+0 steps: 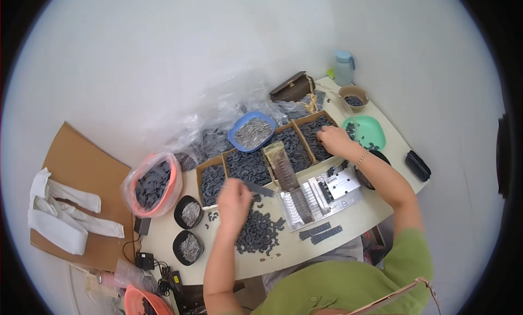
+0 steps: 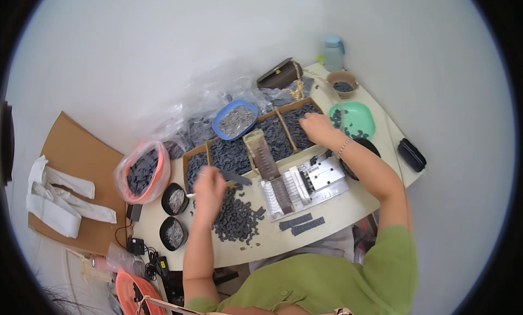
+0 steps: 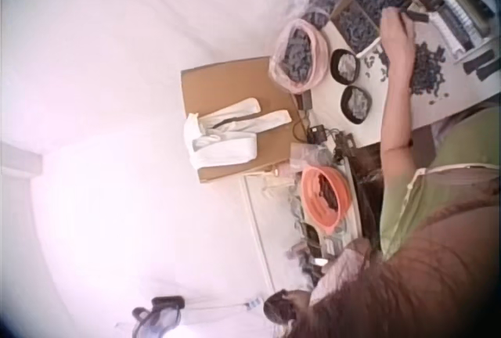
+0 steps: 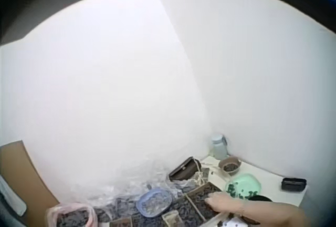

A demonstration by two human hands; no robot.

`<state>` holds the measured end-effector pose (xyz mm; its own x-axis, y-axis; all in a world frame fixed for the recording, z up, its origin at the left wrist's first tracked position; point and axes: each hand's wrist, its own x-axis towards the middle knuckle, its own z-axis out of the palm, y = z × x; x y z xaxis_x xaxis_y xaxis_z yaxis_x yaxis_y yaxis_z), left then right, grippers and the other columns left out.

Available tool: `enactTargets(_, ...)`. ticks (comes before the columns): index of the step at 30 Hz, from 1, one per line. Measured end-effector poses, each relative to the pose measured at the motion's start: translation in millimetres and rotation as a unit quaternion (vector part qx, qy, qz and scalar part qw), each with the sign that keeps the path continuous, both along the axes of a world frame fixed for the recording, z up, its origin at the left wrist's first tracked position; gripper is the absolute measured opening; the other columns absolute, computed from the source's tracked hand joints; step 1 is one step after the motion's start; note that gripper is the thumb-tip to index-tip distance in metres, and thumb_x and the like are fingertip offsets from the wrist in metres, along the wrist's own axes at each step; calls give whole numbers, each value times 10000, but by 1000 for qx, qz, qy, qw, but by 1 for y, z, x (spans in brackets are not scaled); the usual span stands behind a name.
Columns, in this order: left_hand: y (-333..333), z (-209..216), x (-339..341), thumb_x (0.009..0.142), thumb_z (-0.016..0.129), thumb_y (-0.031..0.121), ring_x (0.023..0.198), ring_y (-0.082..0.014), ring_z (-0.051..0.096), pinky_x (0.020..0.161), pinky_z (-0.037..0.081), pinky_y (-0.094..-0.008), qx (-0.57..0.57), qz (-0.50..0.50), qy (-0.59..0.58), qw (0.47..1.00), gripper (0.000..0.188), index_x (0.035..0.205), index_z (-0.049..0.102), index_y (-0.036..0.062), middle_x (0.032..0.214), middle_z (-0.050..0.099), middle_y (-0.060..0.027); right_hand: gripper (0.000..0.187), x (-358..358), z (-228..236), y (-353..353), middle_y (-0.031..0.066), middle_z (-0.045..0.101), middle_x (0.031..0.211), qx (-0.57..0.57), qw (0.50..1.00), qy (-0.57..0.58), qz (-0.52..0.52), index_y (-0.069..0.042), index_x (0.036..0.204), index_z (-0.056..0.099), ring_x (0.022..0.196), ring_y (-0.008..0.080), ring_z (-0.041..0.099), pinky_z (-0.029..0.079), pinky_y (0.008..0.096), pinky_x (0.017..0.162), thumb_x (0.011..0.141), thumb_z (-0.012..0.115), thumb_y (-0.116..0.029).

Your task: The person picks up grey plastic pieces and small metal clips from containers on a workstation and attaches them to a metal assembly fixture using a press-like tool.

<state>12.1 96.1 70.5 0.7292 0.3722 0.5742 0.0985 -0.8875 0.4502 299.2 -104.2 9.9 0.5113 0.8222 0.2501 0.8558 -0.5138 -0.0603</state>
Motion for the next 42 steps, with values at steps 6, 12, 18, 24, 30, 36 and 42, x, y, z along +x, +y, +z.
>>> enactTargets(6,158,28,-43,829,615,82,870,-339,594,741,453,-420,101,227,-64,967,144,936,584,-8,918,620,-182,179,-6,11,7,117,646,926,-49,996,-69,-1,-57,931,641,918,275,643,537,384,763,761,588,-33)
enactTargets(12,185,-18,-34,755,672,113,865,-353,605,768,473,-452,149,206,76,964,203,950,691,60,883,650,-172,157,1,9,12,135,659,945,-66,997,-26,-8,-43,893,639,914,295,646,531,404,780,752,578,-9)
enactTargets(18,129,-65,0,756,713,190,801,-341,599,730,480,-455,169,125,172,963,130,783,692,65,838,619,-145,160,-14,29,-5,128,601,886,90,995,51,14,-48,921,609,871,331,614,503,426,740,770,582,-1)
enactTargets(24,92,-51,10,832,622,85,822,-333,584,710,455,-440,-13,92,12,996,56,830,595,35,819,595,-141,104,-65,47,-31,113,575,873,197,966,133,104,-33,902,589,802,301,608,498,388,697,800,610,-28)
enactTargets(30,-50,-64,-16,709,615,3,813,-280,623,664,523,-360,83,-224,37,970,210,912,635,52,913,631,-103,126,-117,32,-32,115,582,907,197,935,218,197,-56,942,608,820,306,609,501,382,707,817,610,-63)
enactTargets(36,-88,-72,-35,700,595,41,898,-271,609,711,537,-345,190,-240,99,947,333,1019,615,-54,1023,611,-153,127,-144,16,-28,83,585,868,155,923,251,246,-77,933,631,802,284,611,511,375,685,806,629,-71)
enactTargets(42,-93,-65,-41,727,601,35,951,-319,610,780,535,-363,262,-238,120,928,307,1018,617,-57,1064,610,-197,130,-166,-8,-12,52,573,791,174,931,95,306,-68,847,625,739,241,600,499,360,633,724,635,-110)
